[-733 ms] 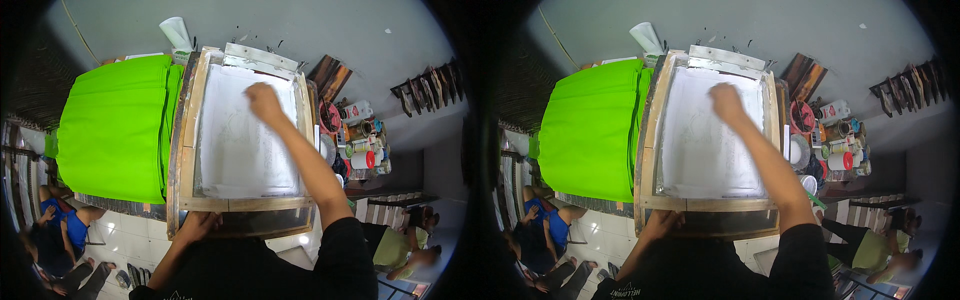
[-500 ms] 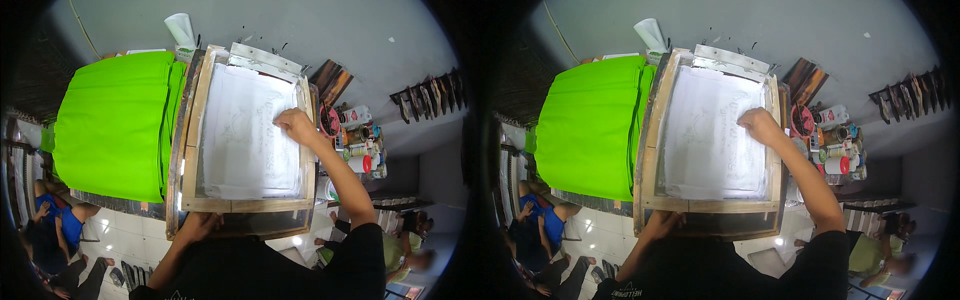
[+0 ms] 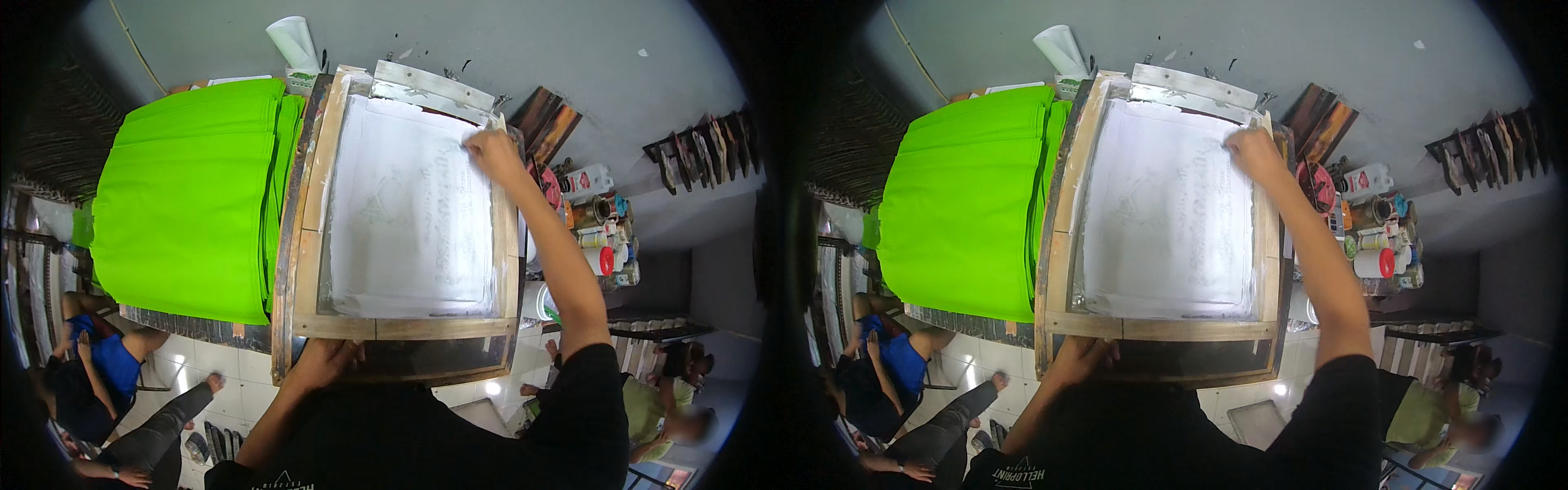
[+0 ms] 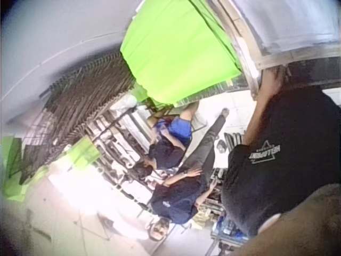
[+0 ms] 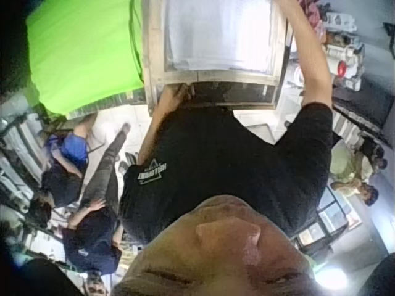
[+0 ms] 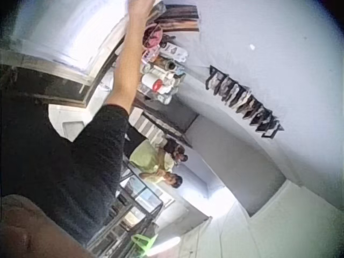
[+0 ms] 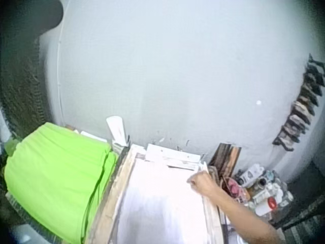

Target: The person performs screen printing on green bags, using a squeegee to apply white ink through a stencil frame, lifting the frame to reveal the print, and stacking the completed bags.

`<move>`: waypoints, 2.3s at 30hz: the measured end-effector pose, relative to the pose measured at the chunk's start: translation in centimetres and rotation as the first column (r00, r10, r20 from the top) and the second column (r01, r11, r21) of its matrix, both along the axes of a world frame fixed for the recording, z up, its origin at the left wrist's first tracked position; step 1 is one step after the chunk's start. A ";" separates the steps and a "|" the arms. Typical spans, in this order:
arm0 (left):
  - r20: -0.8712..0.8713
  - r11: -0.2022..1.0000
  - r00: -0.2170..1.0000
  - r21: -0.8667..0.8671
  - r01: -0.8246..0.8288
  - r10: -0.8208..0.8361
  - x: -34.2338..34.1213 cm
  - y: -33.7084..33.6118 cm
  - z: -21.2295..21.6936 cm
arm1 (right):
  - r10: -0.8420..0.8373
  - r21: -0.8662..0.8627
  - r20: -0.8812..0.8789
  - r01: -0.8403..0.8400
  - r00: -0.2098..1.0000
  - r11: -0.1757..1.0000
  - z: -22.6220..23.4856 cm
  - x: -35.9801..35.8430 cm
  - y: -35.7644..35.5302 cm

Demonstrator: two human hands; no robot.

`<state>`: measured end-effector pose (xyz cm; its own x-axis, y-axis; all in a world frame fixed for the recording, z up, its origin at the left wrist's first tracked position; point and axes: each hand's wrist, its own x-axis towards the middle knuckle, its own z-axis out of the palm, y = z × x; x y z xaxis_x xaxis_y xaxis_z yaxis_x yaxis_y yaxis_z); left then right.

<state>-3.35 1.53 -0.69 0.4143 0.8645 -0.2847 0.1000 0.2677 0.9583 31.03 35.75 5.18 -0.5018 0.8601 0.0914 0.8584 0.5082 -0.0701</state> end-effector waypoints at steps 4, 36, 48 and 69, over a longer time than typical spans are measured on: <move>-0.069 1.000 0.998 -0.022 0.006 -0.007 -0.9 -0.2 0.5 | 0.170 -0.088 -0.270 -0.200 0.948 0.976 -1.9 -2.6 -1.8; -0.073 1.000 0.997 0.007 0.005 -0.004 -0.9 -0.5 0.0 | 0.416 -0.273 -0.273 -0.485 0.867 0.831 0.1 -4.5 -10.9; -0.079 0.999 0.996 -0.014 -0.046 0.045 -0.3 0.0 1.0 | 0.292 -0.330 -0.374 -0.420 0.880 0.845 2.0 -1.6 -18.0; -0.095 0.999 0.995 0.017 -0.040 0.042 0.1 0.2 0.8 | 0.235 -0.319 -0.236 -0.304 0.943 0.898 2.9 -1.9 -19.0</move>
